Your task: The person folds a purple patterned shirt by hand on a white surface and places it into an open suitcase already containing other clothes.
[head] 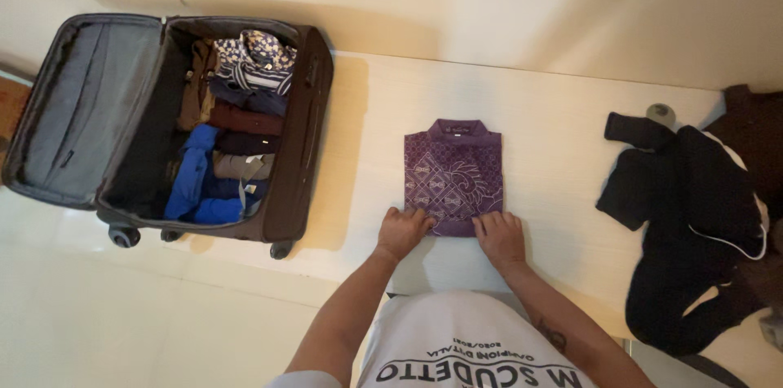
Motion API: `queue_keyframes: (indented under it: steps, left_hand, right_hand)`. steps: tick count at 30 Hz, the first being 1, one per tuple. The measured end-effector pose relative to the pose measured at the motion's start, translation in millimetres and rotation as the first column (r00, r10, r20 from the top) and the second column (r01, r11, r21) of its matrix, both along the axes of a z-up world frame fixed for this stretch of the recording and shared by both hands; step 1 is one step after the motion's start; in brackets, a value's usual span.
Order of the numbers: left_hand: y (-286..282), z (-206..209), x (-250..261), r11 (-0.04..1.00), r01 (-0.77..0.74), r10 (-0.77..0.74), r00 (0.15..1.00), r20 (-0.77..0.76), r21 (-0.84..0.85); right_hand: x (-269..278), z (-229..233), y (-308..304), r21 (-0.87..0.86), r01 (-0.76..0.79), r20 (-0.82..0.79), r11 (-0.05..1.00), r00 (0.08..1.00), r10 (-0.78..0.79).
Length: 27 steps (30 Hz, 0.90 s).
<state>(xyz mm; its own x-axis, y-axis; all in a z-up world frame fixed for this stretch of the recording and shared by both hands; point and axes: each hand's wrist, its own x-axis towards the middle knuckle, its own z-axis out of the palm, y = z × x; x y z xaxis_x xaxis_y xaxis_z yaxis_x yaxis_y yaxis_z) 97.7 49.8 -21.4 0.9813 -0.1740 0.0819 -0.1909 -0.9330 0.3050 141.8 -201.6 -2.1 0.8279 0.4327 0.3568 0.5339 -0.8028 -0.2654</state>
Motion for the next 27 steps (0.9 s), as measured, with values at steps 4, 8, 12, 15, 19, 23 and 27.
queue_keyframes:
  steps: [4, 8, 12, 15, 19, 23, 27]
  left_hand:
    - [-1, 4, 7, 1.0, 0.003, -0.002, 0.997, -0.078, 0.021]
    - [5, 14, 13, 0.988, 0.125, -0.131, 0.989, 0.073, 0.088]
    - [1, 22, 11, 0.89, 0.447, -0.455, 0.885, 0.1, 0.089]
    - [-15, 27, 7, 0.84, 0.543, -0.539, 0.829, 0.149, 0.014]
    - [-26, 27, 10, 0.864, 0.503, -0.496, 0.854, 0.158, -0.004]
    - [-28, 19, 11, 0.897, 0.441, -0.425, 0.878, 0.221, -0.024]
    - [-26, 13, 18, 0.914, 0.406, -0.4, 0.906, 0.138, -0.019]
  right_hand:
    - [-3, -4, -1, 0.074, 0.058, -0.071, 0.996, 0.996, -0.053]
    - [-2, -8, -1, 0.051, 0.072, -0.156, 0.996, 0.986, -0.063]
    - [-2, -8, 0, 0.102, 0.089, -0.106, 0.991, 0.991, -0.078]
    - [-3, -7, 2, 0.079, 0.107, -0.147, 0.991, 0.985, -0.094]
    - [-3, -4, 2, 0.041, 0.119, -0.155, 0.992, 0.982, -0.112]
    - [-3, 4, -1, 0.021, 0.142, -0.136, 0.99, 0.981, -0.138]
    - [-11, 12, -7, 0.041, -0.087, -0.055, 0.995, 0.995, 0.089]
